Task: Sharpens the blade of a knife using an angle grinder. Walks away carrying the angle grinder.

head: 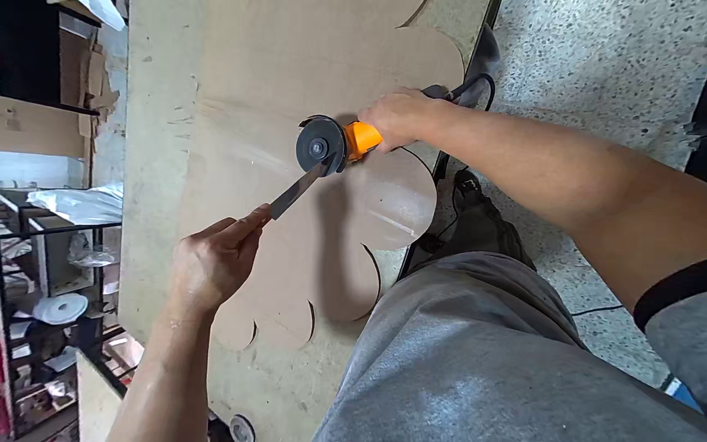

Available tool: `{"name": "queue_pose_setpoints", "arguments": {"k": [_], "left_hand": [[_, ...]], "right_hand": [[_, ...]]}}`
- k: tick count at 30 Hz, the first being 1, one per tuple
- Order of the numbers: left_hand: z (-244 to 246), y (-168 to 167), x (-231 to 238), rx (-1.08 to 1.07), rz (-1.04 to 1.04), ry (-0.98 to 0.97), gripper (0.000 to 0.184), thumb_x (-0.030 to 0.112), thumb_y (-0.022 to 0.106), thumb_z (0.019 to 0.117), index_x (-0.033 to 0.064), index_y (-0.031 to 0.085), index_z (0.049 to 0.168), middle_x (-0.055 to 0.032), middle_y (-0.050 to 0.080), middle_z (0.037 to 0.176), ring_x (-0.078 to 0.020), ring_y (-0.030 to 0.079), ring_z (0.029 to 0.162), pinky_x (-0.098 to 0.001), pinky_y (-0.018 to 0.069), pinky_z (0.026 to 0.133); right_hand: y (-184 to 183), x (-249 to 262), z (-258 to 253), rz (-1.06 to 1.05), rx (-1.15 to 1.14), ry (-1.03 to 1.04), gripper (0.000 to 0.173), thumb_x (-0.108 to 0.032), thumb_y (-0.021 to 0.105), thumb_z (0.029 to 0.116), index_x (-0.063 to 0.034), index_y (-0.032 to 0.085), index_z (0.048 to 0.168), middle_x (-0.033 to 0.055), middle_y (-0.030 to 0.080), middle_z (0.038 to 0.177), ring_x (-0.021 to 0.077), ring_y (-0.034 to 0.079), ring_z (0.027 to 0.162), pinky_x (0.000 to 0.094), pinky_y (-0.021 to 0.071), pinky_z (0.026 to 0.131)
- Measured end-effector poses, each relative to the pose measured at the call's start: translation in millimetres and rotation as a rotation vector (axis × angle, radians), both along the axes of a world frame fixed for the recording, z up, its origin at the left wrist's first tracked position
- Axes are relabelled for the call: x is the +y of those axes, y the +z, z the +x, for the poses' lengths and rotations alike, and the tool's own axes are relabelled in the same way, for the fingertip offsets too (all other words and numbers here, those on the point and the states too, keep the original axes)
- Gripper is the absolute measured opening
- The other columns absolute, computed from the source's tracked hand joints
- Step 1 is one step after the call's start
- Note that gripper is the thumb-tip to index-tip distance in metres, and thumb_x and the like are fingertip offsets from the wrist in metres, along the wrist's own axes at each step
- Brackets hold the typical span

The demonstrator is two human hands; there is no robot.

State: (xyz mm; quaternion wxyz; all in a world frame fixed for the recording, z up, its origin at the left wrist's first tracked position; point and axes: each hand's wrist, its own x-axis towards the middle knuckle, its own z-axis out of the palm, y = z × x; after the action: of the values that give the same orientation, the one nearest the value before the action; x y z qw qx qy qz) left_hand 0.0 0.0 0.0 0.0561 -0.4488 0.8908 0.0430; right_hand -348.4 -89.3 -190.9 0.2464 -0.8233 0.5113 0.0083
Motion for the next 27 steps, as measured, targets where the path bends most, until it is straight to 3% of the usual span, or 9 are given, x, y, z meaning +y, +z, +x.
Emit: {"name": "queue_pose_setpoints", "arguments": {"k": [13, 27], "left_hand": [[-10, 17, -14, -0.064, 0.018, -0.049, 0.034, 0.025, 0.054, 0.1042, 0.0240, 0.072, 0.133, -0.0042, 0.065, 0.076, -0.0190, 0.061, 0.059, -0.0422, 0.0485, 0.051], [-18, 32, -32, -0.099, 0.061, -0.124, 0.034, 0.023, 0.054, 0.1035, 0.0208, 0.072, 0.132, -0.0050, 0.070, 0.081, -0.0190, 0.066, 0.064, -0.0427, 0.0530, 0.055]], "right_hand": [[-1, -1, 0, -0.015, 0.005, 0.025, 0.055, -0.040, 0.081, 0.0836, -0.0110, 0.061, 0.126, 0.0136, 0.070, 0.113, 0.0365, 0.069, 0.105, 0.0595, 0.0542, 0.087], [-1, -1, 0, -0.008, -0.004, 0.021, 0.056, -0.038, 0.082, 0.0823, -0.0111, 0.061, 0.127, 0.0141, 0.070, 0.112, 0.0366, 0.069, 0.104, 0.0600, 0.0539, 0.086]]}}
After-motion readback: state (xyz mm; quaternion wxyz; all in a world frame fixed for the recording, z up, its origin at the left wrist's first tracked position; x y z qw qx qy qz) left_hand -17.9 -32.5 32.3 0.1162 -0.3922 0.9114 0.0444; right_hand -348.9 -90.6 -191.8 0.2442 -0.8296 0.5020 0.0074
